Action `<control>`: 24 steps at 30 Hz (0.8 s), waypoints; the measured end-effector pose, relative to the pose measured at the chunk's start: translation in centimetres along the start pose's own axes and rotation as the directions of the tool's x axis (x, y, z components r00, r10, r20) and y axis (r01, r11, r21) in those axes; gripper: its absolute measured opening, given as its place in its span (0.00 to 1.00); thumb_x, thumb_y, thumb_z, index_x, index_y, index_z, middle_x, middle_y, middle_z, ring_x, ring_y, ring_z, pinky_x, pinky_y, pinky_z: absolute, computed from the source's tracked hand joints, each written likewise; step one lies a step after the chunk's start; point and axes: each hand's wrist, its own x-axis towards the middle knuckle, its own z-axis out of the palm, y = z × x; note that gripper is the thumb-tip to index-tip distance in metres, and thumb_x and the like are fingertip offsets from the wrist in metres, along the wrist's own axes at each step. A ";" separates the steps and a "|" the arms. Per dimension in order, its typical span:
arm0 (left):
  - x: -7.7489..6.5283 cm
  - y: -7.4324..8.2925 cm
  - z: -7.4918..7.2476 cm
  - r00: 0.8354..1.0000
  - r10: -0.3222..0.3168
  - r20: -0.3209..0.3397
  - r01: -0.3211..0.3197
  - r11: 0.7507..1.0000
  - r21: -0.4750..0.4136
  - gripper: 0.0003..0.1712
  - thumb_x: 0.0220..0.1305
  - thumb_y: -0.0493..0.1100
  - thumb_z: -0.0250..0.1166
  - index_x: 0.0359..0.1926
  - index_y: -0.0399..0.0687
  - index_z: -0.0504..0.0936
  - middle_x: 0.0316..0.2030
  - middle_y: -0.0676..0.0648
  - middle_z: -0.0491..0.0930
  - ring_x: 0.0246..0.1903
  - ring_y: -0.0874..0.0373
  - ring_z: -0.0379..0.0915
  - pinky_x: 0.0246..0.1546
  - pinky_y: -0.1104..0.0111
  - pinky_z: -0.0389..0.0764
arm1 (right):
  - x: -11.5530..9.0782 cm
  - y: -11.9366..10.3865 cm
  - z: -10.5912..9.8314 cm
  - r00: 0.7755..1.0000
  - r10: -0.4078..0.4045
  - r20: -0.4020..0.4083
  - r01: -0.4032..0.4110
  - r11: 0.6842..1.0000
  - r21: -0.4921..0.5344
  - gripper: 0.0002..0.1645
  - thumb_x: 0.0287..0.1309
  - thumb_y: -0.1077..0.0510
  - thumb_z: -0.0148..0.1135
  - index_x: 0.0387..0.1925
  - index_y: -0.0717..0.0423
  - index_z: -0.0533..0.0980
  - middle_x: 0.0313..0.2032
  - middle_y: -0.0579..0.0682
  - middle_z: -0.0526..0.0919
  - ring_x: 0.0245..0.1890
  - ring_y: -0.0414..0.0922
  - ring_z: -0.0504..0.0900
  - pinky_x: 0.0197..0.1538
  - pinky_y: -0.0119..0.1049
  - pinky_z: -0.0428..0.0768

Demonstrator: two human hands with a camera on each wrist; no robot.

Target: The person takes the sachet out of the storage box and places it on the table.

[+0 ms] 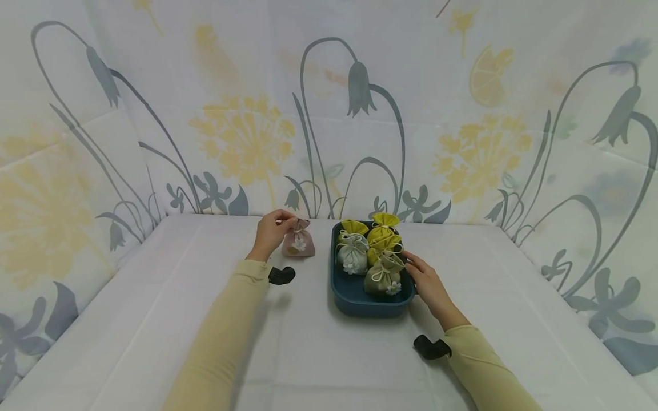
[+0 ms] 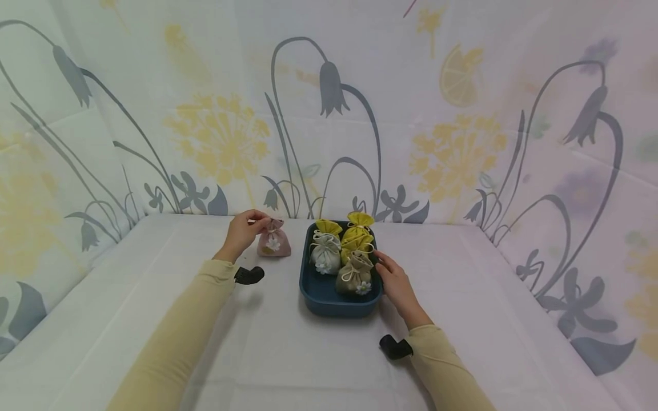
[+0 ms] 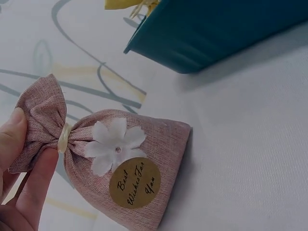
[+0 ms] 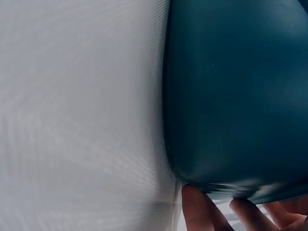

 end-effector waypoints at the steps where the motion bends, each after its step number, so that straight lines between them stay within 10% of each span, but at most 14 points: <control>1: -0.1 -0.1 0.0 1.000 0.000 -0.004 0.000 1.000 -0.005 0.12 0.64 0.42 0.61 0.40 0.36 0.80 0.39 0.41 0.77 0.38 0.51 0.76 0.40 0.65 0.78 | 0.0 0.0 0.0 1.000 0.001 0.000 -0.001 1.000 0.001 0.28 0.73 0.54 0.37 0.70 0.56 0.53 0.68 0.62 0.53 0.60 0.57 0.64 0.42 0.38 0.75; 24: -0.9 1.6 -1.3 0.997 0.071 -0.014 -0.070 0.995 0.070 0.14 0.62 0.43 0.64 0.46 0.39 0.79 0.41 0.42 0.78 0.42 0.50 0.73 0.45 0.61 0.74 | -0.2 -0.2 0.0 1.000 -0.010 0.017 0.009 1.000 0.023 0.29 0.73 0.54 0.37 0.71 0.57 0.52 0.69 0.62 0.51 0.61 0.58 0.63 0.41 0.36 0.75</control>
